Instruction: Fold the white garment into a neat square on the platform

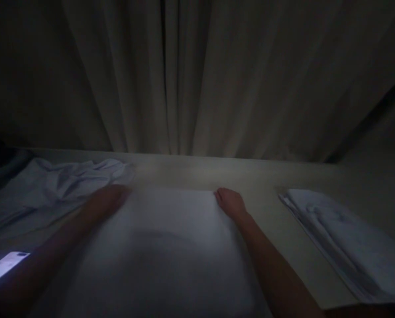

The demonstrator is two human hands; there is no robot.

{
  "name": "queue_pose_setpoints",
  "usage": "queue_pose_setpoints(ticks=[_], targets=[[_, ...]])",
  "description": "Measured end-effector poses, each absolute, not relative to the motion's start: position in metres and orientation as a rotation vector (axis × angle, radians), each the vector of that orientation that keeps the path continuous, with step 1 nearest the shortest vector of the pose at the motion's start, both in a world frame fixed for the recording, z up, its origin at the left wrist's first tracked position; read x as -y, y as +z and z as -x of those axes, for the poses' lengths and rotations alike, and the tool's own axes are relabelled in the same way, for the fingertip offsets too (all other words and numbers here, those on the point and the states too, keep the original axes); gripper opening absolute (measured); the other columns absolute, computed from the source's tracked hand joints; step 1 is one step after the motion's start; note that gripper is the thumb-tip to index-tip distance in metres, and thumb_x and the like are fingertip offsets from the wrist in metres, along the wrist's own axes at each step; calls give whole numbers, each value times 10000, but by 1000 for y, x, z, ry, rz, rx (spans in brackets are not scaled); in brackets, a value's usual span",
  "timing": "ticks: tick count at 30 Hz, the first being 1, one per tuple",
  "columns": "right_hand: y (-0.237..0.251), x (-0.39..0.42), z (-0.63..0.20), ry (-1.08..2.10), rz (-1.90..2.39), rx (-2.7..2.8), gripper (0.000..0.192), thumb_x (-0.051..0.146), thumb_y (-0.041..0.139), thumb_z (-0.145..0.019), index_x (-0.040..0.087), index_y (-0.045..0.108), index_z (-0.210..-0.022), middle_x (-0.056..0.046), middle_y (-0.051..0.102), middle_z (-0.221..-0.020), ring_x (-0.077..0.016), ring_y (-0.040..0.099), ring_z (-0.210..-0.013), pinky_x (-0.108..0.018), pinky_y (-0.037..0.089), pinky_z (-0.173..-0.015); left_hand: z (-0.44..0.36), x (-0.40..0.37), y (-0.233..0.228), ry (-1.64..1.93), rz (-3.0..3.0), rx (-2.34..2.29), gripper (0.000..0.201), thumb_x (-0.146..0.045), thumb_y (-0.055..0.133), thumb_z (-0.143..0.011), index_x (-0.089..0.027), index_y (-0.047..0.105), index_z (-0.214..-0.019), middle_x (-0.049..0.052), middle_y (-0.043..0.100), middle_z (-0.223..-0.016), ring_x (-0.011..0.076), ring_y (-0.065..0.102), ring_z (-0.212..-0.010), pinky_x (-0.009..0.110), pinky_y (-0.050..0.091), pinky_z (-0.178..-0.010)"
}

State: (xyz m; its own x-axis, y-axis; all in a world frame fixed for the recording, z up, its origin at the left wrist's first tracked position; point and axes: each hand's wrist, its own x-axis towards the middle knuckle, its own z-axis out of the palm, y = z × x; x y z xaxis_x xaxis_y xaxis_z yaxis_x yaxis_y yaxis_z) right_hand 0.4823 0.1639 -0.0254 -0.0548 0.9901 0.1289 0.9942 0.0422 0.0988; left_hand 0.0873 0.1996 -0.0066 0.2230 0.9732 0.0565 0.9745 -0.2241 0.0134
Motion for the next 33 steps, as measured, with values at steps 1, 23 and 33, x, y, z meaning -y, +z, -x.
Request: queue_pose_setpoints(ticks=[1,23,33], targets=[[-40,-178,-480,-213,2168,2269,372,323,297,-946,171,622,-1043,-119,670,-998,-204,615,-891,-310,415,-754,-91,-213,-25,-1,2426,1917,468,-384,220,-914,-155,609,-1042,146,658,-1043,261,603,-966,405,447,-831],[-90,-223,-393,17,1872,2345,305,375,394,-919,190,614,-1022,-85,672,-969,-202,590,-926,-332,412,-842,-115,-259,-115,77,2602,1751,388,-336,259,-880,-170,590,-995,148,629,-1022,286,590,-936,473,435,-812],[-91,-204,-444,29,2109,2426,352,402,400,-898,183,616,-1070,-121,659,-1045,-217,597,-946,-338,404,-825,-69,-242,-98,240,2550,1736,454,-392,268,-872,-140,616,-1020,179,627,-1033,309,593,-960,444,444,-780]])
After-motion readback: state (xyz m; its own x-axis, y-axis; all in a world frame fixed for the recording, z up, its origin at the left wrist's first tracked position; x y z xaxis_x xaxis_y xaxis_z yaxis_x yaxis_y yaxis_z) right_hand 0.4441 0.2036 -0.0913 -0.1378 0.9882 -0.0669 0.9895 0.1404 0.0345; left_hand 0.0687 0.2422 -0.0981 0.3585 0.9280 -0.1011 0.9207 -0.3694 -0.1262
